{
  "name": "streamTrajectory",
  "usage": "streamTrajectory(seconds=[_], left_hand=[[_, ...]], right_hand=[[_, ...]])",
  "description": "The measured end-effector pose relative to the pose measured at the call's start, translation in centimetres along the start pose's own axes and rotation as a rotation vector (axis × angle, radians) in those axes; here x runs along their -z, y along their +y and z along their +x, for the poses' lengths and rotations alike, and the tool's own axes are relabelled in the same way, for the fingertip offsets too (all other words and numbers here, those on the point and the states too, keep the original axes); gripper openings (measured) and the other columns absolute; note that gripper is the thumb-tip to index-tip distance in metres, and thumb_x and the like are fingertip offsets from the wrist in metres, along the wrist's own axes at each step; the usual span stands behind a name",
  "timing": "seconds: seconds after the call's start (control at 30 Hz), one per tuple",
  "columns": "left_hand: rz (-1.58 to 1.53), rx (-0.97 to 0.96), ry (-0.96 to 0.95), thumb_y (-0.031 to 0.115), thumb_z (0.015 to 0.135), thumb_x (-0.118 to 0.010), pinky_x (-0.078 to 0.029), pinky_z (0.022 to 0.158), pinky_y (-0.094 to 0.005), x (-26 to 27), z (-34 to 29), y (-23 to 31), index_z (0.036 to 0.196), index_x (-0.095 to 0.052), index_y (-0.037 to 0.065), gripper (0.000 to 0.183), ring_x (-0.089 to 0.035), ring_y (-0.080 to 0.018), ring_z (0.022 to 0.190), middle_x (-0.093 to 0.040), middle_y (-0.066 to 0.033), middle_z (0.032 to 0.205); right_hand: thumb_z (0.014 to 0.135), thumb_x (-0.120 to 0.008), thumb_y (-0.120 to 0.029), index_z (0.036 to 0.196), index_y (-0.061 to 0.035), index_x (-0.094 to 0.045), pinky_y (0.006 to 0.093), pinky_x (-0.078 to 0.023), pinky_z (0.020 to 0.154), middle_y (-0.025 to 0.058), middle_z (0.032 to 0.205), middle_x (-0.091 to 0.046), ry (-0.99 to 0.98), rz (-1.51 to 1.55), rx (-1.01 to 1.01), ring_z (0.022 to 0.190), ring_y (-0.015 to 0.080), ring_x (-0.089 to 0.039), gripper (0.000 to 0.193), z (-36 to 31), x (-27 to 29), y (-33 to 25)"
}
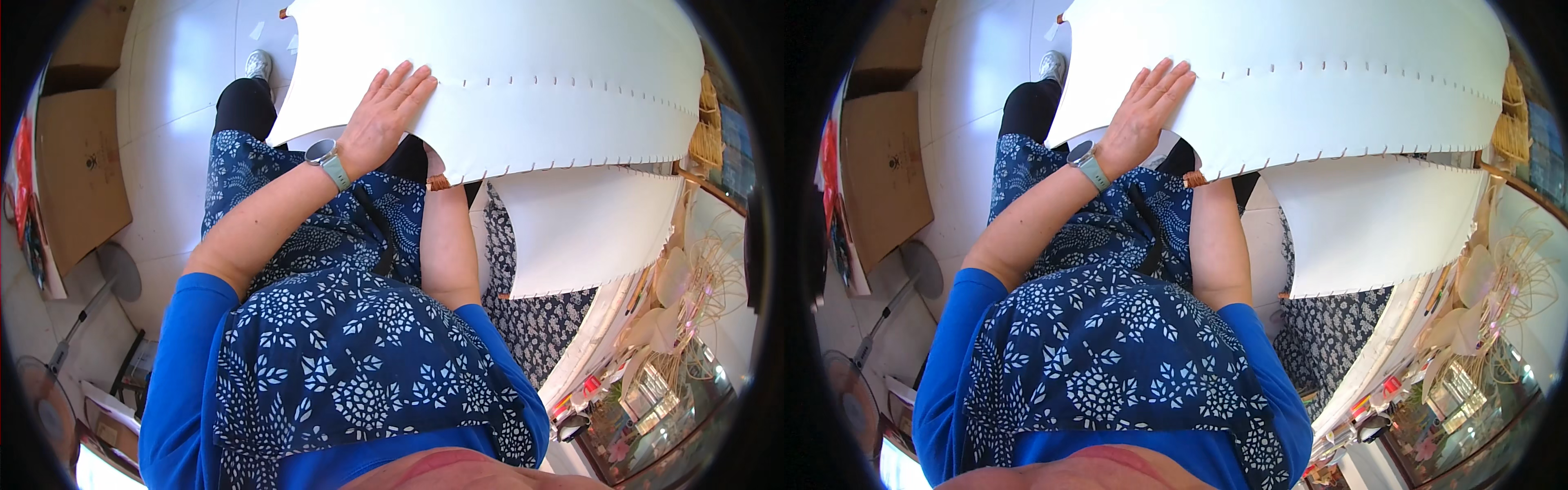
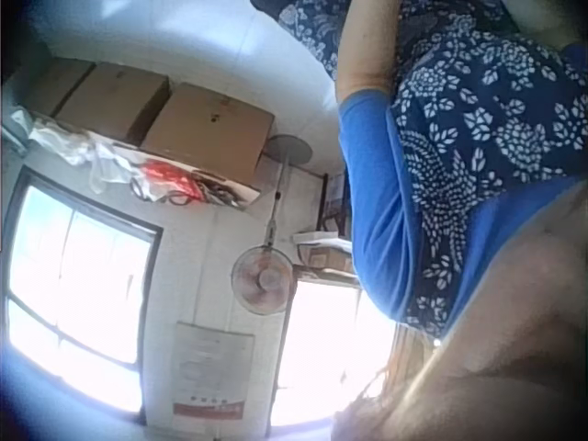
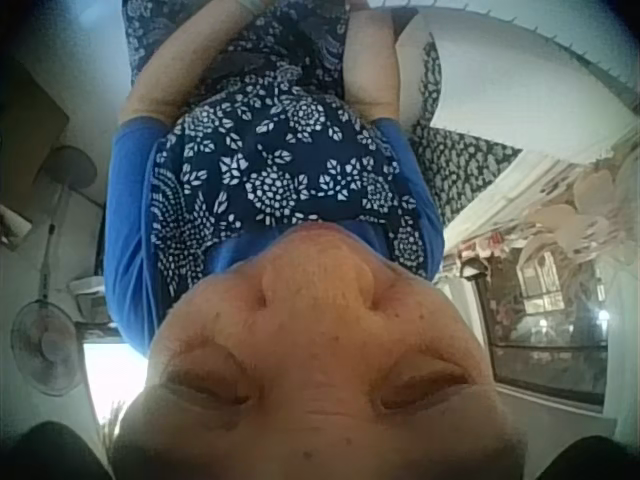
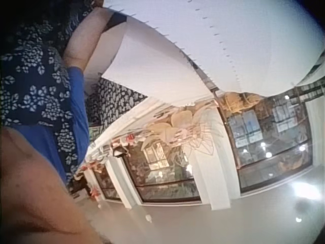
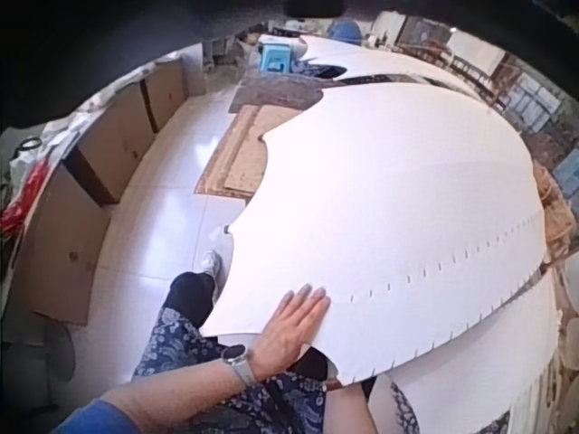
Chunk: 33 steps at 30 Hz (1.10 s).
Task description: Sewing together large scalloped white material pieces to assemble a decorative object.
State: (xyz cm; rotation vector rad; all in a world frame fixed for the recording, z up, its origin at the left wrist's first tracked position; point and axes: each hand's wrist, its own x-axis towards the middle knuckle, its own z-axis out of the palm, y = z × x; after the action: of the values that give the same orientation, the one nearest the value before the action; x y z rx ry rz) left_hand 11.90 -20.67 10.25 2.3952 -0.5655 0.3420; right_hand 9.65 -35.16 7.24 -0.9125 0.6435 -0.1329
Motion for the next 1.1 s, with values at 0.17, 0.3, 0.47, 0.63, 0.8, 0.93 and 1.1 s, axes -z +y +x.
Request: streamTrajectory(seconds=[0.17, 0.3, 0.47, 0.63, 0.8, 0.93, 1.1], left_hand=[[0.05, -0.01, -0.02, -0.003, 0.079, -0.052, -0.019, 0.113, -0.0434, 0.2, 0.0, -0.3, 0.138, -0.036, 0.008, 0.062, -0.026, -0.0273, 0.137, -0.034, -0.0095, 0.145], [-0.062, 0.04, 0.018, -0.01, 0.08, -0.049, -0.019, 0.113, -0.0435, 0.2, 0.1, 0.1, 0.138, -0.037, 0.01, 0.063, -0.025, -0.0262, 0.138, -0.034, -0.0088, 0.146], [-0.07, -0.008, 0.014, -0.01, 0.08, -0.049, -0.018, 0.113, -0.0447, 0.5, 0.3, 0.4, 0.139, -0.036, 0.01, 0.063, -0.025, -0.0267, 0.137, -0.034, -0.0091, 0.145], [-0.032, 0.019, -0.011, -0.007, 0.08, -0.051, -0.018, 0.113, -0.045, 0.7, -0.1, 0.0, 0.139, -0.036, 0.01, 0.064, -0.025, -0.0279, 0.137, -0.034, -0.0097, 0.145], [-0.011, 0.006, -0.009, -0.003, 0.08, -0.054, -0.018, 0.113, -0.045, 0.7, -0.1, -0.2, 0.139, -0.036, 0.009, 0.064, -0.026, -0.0279, 0.137, -0.034, -0.0096, 0.145], [0.028, -0.024, -0.002, -0.002, 0.081, -0.051, -0.019, 0.112, -0.045, 0.7, -0.1, -0.4, 0.14, -0.034, 0.009, 0.063, -0.026, -0.0277, 0.137, -0.033, -0.0089, 0.146], [-0.011, -0.034, 0.016, -0.003, 0.083, -0.049, -0.018, 0.113, -0.0441, 0.7, 0.5, -0.5, 0.14, -0.033, 0.008, 0.061, -0.025, -0.0273, 0.137, -0.032, -0.0092, 0.146]], right_hand=[[0.094, -0.046, -0.015, 0.123, 0.0008, -0.045, 0.029, -0.05, 0.077, 0.0101, 0.104, -0.061, 0.019, 0.049, 0.011, 0.084, 0.0178, -0.062, 0.033, -0.7, -0.1, -0.6], [0.094, -0.046, -0.016, 0.124, 0.0008, -0.045, 0.0291, -0.05, 0.077, 0.0099, 0.105, -0.061, 0.025, 0.085, 0.024, 0.084, 0.0178, -0.062, 0.034, -1.1, -0.9, -0.5], [0.094, -0.046, -0.017, 0.124, 0.0008, -0.044, 0.0291, -0.05, 0.078, 0.0098, 0.106, -0.061, 0.042, 0.118, 0.028, 0.085, 0.0178, -0.062, 0.035, -1.4, -1.0, -1.3], [0.095, -0.046, -0.018, 0.125, 0.0009, -0.044, 0.0291, -0.05, 0.078, 0.0097, 0.107, -0.061, 0.048, 0.144, 0.069, 0.085, 0.0179, -0.063, 0.036, -3.9, -1.1, -2.7], [0.088, -0.059, -0.01, 0.094, 0.0045, -0.065, 0.0212, -0.047, 0.064, 0.0082, 0.09, -0.067, -0.469, -1.208, -0.01, 0.076, 0.0081, -0.059, 0.017, -8.1, 4.6, -9.7], [0.081, -0.065, -0.005, 0.093, 0.0012, -0.067, 0.023, -0.047, 0.064, 0.0083, 0.084, -0.066, -0.497, -1.331, 0.544, 0.071, 0.0116, -0.059, 0.013, -10.0, -3.1, -15.4], [0.075, -0.065, -0.005, 0.087, -0.0035, -0.066, 0.0344, -0.049, 0.068, 0.0108, 0.08, -0.062, -0.765, -1.642, 1.132, 0.077, 0.0262, -0.06, 0.013, -0.4, -10.3, -11.7]])
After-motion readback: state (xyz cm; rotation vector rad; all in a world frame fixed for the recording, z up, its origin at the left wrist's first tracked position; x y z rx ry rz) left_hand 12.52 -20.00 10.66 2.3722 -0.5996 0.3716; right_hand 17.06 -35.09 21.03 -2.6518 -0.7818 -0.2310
